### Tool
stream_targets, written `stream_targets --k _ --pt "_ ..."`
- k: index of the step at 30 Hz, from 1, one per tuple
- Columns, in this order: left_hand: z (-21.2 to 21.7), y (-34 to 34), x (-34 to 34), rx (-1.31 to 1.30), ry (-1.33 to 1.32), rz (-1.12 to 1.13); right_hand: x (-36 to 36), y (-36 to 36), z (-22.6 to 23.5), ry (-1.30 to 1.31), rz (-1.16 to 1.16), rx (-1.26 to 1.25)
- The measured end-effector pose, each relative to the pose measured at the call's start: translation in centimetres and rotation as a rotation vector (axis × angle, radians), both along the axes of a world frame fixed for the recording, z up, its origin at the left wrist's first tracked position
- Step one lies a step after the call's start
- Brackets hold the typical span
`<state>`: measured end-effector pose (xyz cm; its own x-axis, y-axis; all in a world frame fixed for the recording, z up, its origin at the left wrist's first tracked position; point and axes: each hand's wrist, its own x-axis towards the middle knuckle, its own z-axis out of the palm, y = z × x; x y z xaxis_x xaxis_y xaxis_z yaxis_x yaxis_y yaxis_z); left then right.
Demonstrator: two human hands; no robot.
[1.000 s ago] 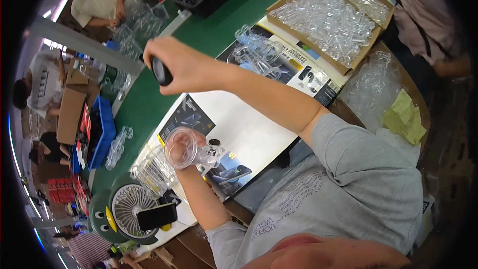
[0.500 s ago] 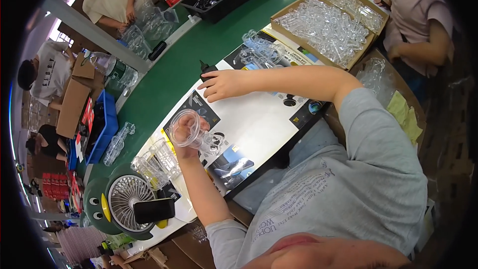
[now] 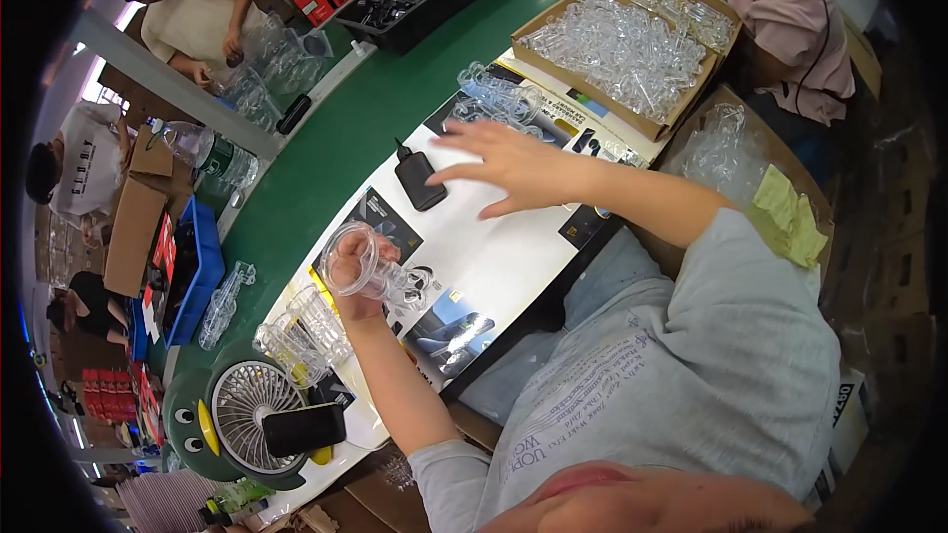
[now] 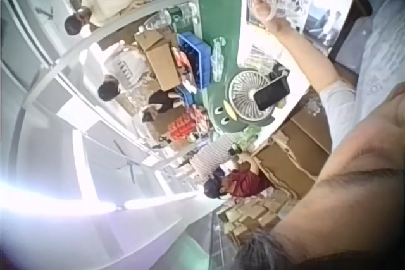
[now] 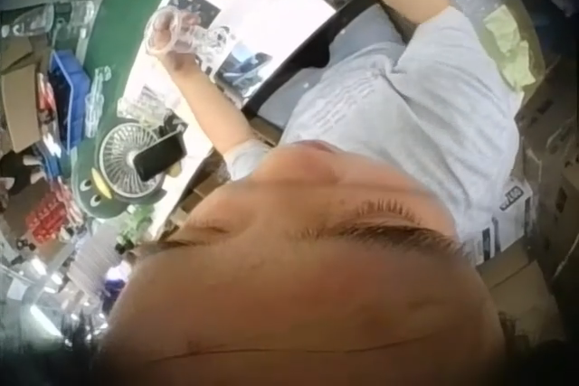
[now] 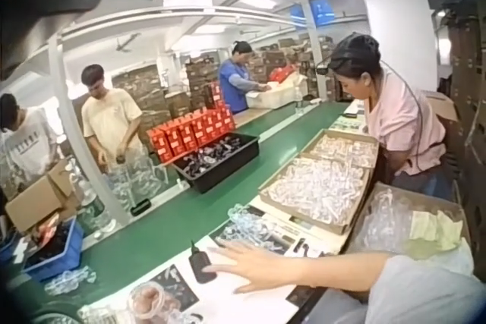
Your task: Assembling clear plastic containers by applying a liquid adhesive and joining parts at a factory workstation.
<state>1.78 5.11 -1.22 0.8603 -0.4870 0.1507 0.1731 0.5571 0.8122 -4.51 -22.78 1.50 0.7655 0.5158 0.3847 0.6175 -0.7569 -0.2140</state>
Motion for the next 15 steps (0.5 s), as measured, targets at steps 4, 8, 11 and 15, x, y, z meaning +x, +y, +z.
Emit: stream_targets --k 4,8,11,15 --pt "-1.2 0.7 0.8 0.017 -0.044 -0.083 -1.5 -4.2 -1.4 -0.009 -0.412 -0.142" --pt "-2.2 1.1 1.5 0.023 -0.078 -0.128 1.2 -7.4 -3.4 -0.016 -0.508 -0.107" --pt "-0.9 -0.1 0.2 0.034 -0.023 -0.081 4.2 -8.2 -4.6 0.024 -0.385 0.036" --pt "-0.6 -0.2 -0.1 0.054 0.011 -0.064 6.0 -8.0 -5.7 0.052 -0.355 0.108"
